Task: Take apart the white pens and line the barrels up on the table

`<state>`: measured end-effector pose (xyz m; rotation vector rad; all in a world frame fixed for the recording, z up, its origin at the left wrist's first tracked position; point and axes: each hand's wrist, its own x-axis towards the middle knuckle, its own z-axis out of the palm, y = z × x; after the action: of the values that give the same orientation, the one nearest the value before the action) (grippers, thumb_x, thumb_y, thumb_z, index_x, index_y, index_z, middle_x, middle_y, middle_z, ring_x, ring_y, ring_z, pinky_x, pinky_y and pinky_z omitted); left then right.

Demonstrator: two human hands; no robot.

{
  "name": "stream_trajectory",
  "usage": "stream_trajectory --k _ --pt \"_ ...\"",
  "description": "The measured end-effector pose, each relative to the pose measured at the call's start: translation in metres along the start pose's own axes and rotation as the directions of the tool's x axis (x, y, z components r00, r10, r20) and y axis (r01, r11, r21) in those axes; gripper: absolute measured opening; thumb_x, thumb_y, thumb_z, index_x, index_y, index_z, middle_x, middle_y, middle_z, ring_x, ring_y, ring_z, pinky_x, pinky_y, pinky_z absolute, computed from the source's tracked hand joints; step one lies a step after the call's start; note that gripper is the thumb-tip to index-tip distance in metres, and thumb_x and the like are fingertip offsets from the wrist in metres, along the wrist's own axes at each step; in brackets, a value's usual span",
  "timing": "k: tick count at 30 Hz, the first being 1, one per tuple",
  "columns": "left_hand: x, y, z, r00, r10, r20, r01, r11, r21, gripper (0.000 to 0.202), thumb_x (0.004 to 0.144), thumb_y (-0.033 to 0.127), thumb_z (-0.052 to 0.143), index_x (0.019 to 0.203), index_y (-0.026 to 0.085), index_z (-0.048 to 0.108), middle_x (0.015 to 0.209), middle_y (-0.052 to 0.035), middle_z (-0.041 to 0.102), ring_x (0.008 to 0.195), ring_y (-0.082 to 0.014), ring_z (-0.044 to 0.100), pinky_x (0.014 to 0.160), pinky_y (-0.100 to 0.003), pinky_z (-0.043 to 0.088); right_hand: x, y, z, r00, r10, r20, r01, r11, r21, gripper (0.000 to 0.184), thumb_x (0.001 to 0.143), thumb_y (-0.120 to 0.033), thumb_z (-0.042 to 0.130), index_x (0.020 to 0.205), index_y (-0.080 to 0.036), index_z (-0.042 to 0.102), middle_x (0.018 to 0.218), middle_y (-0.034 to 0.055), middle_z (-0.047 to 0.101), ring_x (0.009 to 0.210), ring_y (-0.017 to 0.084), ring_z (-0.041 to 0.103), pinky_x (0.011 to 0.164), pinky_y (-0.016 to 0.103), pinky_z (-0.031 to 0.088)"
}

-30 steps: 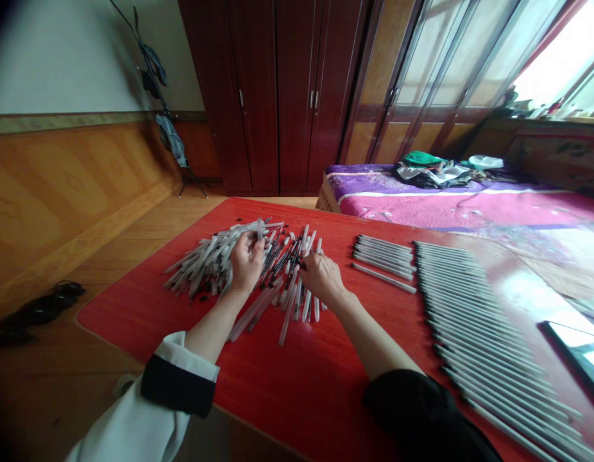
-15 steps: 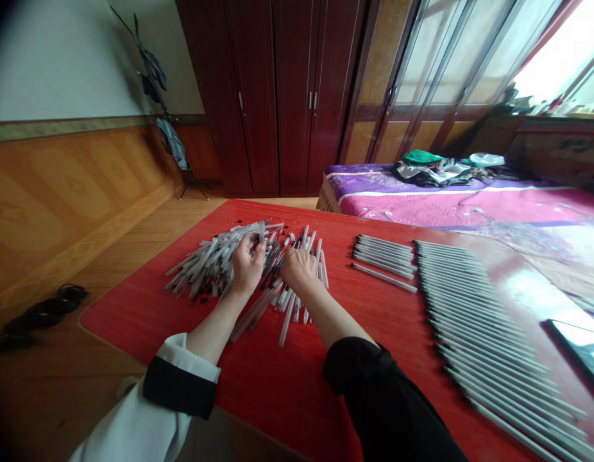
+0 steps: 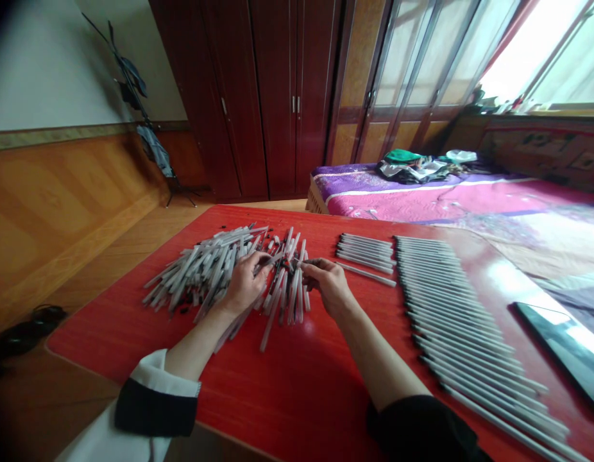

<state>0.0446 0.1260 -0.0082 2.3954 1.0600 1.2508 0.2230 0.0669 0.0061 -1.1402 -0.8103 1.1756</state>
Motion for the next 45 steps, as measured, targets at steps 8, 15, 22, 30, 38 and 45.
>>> stream_trajectory --k 8,15,22,30,38,45 --pt "-0.006 0.004 0.009 0.987 0.093 0.134 -0.106 0.990 0.098 0.011 0.082 0.019 0.052 0.091 0.019 0.058 0.085 -0.0038 0.065 0.085 -0.0193 0.057 0.079 -0.033 0.044 -0.001 0.013 -0.015 0.998 -0.055 0.005 0.055 0.998 0.028 0.020 0.057 -0.027 0.069 0.070 -0.013 0.065 0.056 0.0012 0.061 0.050 0.011 0.053 0.050 0.024 0.041" --pt "-0.004 0.003 0.005 0.997 -0.064 -0.050 0.067 0.996 0.055 0.014 0.083 0.022 0.049 0.095 0.018 0.057 0.086 -0.0049 0.066 0.082 -0.0183 0.061 0.074 -0.029 0.046 -0.010 0.018 -0.010 0.968 -0.197 0.154 0.248 0.660 -0.709 0.019 0.069 -0.025 0.055 0.078 -0.016 0.069 0.073 0.0040 0.067 0.067 0.017 0.059 0.062 0.026 0.042" --pt "-0.002 -0.003 0.006 0.993 -0.088 -0.076 0.093 0.994 0.061 0.016 0.082 0.021 0.049 0.095 0.017 0.057 0.088 -0.0060 0.067 0.084 -0.0187 0.062 0.075 -0.029 0.047 -0.013 0.011 0.000 0.926 -0.314 0.208 0.267 0.156 -0.951 0.023 0.079 -0.028 0.050 0.090 -0.023 0.069 0.092 0.0049 0.063 0.087 0.019 0.056 0.070 0.026 0.039" --pt "-0.003 -0.007 0.008 0.997 -0.048 -0.059 0.053 0.995 0.084 0.016 0.082 0.022 0.050 0.096 0.018 0.057 0.086 -0.0054 0.067 0.081 -0.0188 0.062 0.074 -0.030 0.047 0.007 0.014 0.021 0.913 -0.294 0.283 0.254 -0.134 -0.958 0.027 0.082 -0.032 0.047 0.082 -0.016 0.070 0.101 0.0148 0.058 0.097 0.026 0.047 0.075 0.032 0.039" --pt "-0.003 -0.009 0.008 0.998 -0.038 -0.049 0.041 0.998 0.047 0.015 0.083 0.020 0.049 0.096 0.018 0.057 0.088 -0.0056 0.067 0.083 -0.0184 0.062 0.076 -0.030 0.047 0.016 0.014 0.025 0.924 -0.317 0.214 0.271 0.151 -0.951 0.017 0.075 -0.022 0.052 0.076 -0.015 0.068 0.086 0.0106 0.065 0.083 0.021 0.056 0.070 0.028 0.042" --pt "-0.005 -0.004 0.009 1.000 -0.001 0.008 0.001 0.999 0.034 0.014 0.083 0.019 0.050 0.095 0.019 0.057 0.088 -0.0048 0.066 0.084 -0.0179 0.060 0.077 -0.030 0.046 0.005 0.008 -0.006 0.976 -0.211 -0.060 0.175 0.915 -0.365 0.024 0.061 -0.027 0.062 0.077 -0.011 0.068 0.055 0.0000 0.060 0.046 0.011 0.049 0.045 0.024 0.039"
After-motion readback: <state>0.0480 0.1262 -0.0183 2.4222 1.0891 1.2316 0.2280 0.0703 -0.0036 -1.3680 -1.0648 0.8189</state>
